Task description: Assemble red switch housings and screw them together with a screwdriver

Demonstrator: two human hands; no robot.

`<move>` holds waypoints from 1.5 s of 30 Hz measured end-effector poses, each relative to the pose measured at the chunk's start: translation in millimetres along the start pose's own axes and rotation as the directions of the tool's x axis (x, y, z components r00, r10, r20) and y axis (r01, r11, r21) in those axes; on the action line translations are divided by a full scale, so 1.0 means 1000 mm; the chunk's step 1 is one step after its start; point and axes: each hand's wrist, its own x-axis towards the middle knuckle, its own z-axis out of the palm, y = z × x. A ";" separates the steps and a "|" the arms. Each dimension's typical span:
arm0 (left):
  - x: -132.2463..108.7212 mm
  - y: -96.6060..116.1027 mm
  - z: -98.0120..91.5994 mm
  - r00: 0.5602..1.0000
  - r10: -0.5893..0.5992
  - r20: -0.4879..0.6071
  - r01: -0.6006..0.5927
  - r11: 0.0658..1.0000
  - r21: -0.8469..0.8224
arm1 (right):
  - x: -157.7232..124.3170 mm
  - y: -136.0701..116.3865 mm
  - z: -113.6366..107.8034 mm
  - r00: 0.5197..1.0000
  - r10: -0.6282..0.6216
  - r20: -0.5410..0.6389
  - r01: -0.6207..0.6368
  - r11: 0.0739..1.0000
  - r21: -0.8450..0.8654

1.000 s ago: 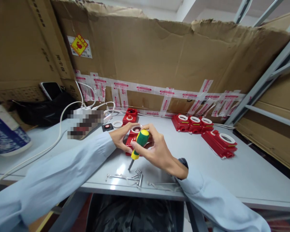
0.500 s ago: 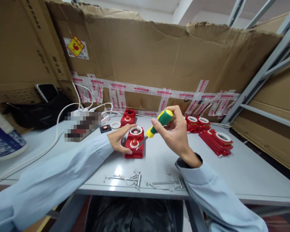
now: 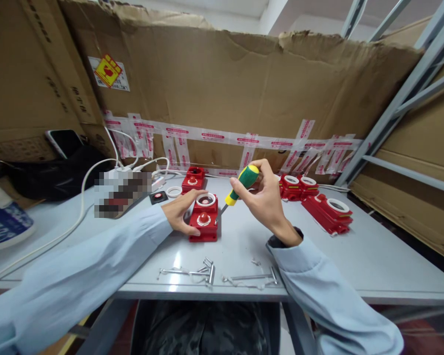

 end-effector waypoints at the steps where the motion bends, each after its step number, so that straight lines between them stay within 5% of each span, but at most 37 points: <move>1: 0.000 0.001 0.000 1.000 0.000 0.004 0.000 1.000 0.003 | 0.000 0.000 0.000 1.000 0.004 0.004 -0.004 1.000 -0.004; 24: 0.001 0.004 -0.003 1.000 0.004 0.001 -0.004 1.000 0.013 | -0.007 -0.006 0.010 0.994 -0.018 0.112 0.022 0.999 -0.029; 31: 0.002 0.007 -0.005 0.999 0.003 0.032 -0.005 0.998 0.067 | -0.006 -0.015 0.011 0.975 -0.118 0.186 0.161 0.959 -0.235; 37: 0.002 0.009 -0.006 0.999 0.015 0.035 -0.016 0.999 0.050 | 0.004 -0.030 0.018 0.935 -0.182 0.304 0.325 0.785 -0.528; 42: 0.002 0.008 -0.003 1.000 0.004 0.015 -0.004 0.999 0.046 | 0.010 -0.042 0.020 0.892 -0.056 0.448 0.265 0.869 -0.418; 45: 0.002 0.007 -0.002 1.000 -0.003 0.002 0.003 0.999 0.050 | 0.011 -0.036 0.020 0.902 -0.061 0.428 0.268 0.856 -0.442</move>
